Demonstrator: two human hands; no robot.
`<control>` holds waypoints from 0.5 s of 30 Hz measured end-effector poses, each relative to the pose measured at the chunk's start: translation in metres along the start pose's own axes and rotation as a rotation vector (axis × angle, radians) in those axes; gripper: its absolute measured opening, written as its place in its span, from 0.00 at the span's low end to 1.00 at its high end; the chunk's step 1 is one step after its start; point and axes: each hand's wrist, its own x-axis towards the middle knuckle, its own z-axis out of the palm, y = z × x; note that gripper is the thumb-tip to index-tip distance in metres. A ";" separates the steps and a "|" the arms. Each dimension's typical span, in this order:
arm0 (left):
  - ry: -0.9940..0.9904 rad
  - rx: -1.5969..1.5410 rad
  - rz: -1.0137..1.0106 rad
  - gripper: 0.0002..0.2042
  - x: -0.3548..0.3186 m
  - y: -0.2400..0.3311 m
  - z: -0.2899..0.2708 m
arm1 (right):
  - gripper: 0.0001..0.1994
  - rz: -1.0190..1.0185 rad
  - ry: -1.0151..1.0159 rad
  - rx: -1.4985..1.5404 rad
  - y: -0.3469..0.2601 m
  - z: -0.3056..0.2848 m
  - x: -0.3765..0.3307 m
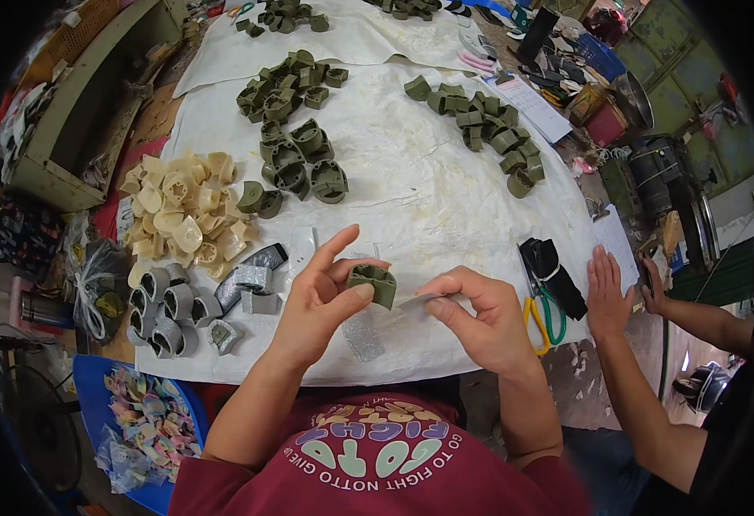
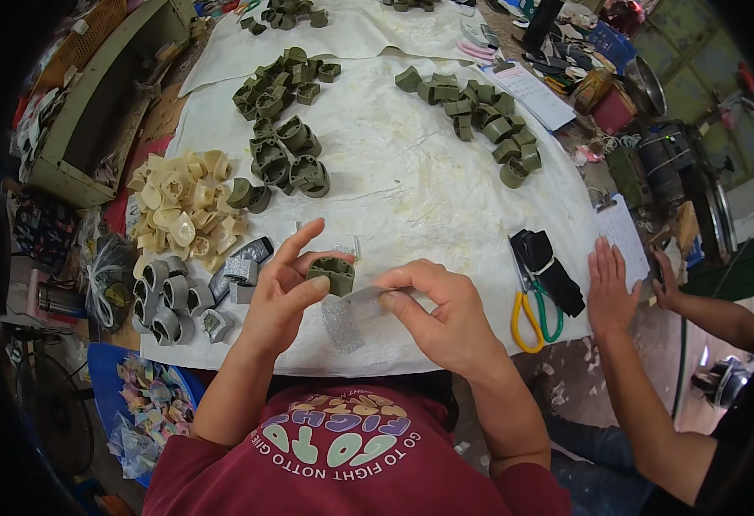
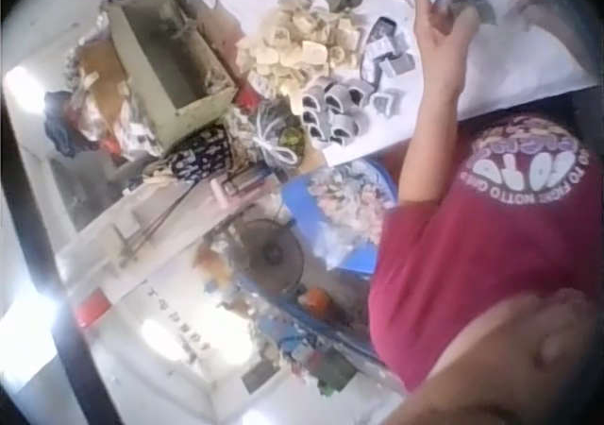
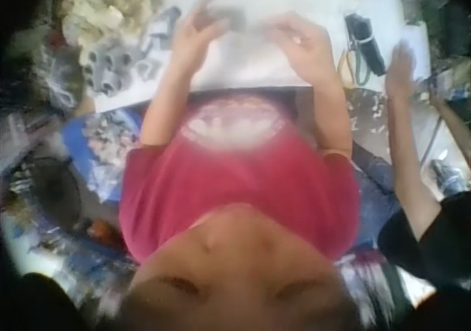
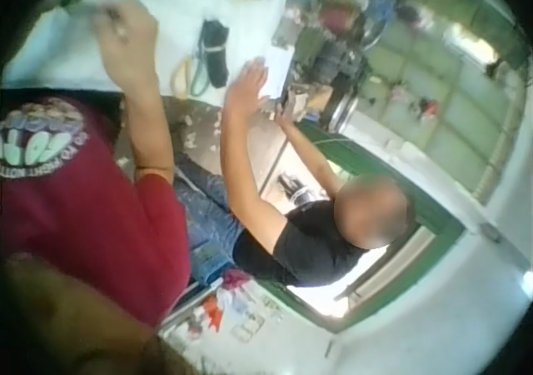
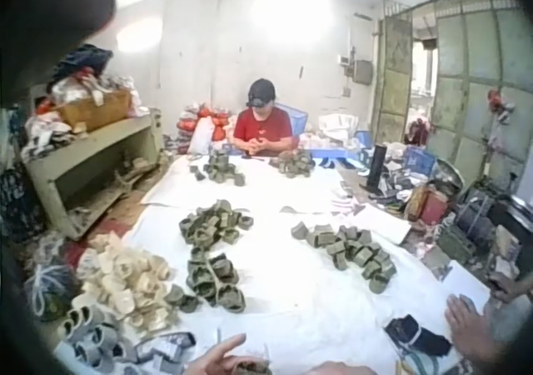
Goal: The person wraps small green plastic objects with a silver glittery strip. They pick up an object, wrap the strip around it, and place the finished item on a pile. The person repeats this process for multiple objects throughout the video.
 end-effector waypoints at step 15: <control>-0.041 0.114 -0.028 0.37 -0.007 0.005 0.011 | 0.25 0.114 0.006 0.160 -0.002 0.011 0.003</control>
